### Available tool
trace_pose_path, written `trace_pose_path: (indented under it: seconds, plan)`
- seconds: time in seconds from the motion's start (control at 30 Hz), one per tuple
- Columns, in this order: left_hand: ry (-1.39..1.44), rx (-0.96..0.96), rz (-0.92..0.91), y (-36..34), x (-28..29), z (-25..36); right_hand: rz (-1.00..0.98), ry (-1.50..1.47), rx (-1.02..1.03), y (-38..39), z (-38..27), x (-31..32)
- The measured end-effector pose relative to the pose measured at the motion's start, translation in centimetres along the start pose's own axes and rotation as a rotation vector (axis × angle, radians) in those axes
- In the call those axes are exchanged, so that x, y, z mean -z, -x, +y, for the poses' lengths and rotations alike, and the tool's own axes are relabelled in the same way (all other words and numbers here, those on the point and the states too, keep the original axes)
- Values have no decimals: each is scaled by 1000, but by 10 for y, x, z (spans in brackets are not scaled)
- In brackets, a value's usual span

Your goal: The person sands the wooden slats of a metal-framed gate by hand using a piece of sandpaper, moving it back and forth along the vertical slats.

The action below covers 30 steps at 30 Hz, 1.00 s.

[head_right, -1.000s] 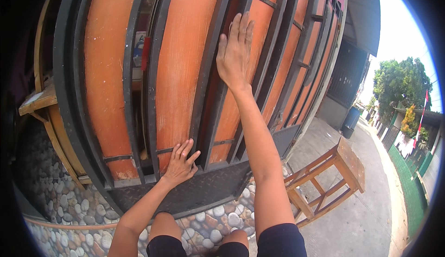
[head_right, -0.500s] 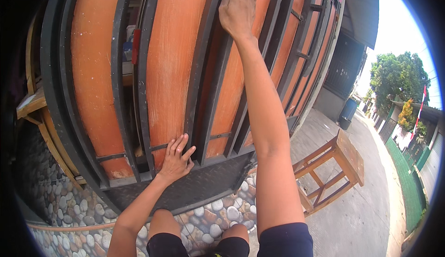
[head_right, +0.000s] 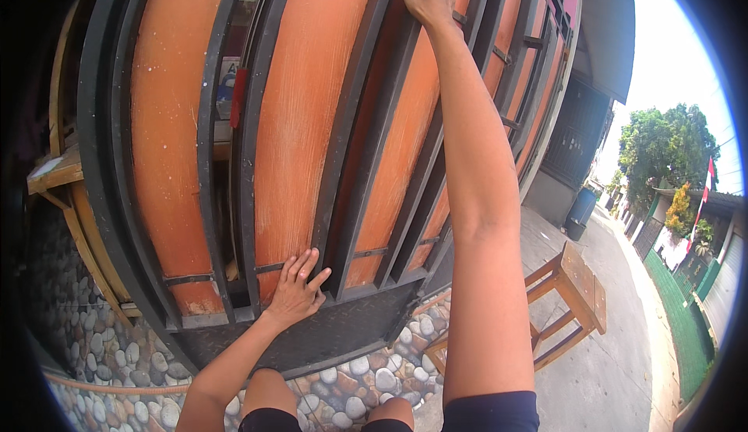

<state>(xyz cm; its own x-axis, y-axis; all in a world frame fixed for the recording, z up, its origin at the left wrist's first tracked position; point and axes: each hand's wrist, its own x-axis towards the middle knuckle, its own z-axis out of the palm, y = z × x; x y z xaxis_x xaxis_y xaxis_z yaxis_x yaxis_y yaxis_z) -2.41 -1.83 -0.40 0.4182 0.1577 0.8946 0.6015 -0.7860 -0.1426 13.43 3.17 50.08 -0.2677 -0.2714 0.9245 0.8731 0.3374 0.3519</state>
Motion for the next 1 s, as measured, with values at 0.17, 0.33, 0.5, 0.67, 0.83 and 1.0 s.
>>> trace_pose_path:
  seconds: [0.17, 0.33, 0.5, 0.67, 0.83, 1.0]
  plan:
    - [-14, 9, -27, 1, 9, -6, -136, -124, 5, 122, -63, 30]
    - [-32, 6, -51, 5, 14, -12, -192, -117, -36, 183, -92, 37]
    - [-15, -2, -25, 2, 3, -5, 5, -62, 81, 2, -1, -1]
    - [2, -7, -34, -3, 3, -4, -9, -14, 122, -4, -4, 1]
    - [-34, 29, -63, 8, 11, -12, -212, -50, -58, 205, -106, 36]
    - [3, 12, -31, 1, 9, -6, -138, -186, -49, 107, -52, 27]
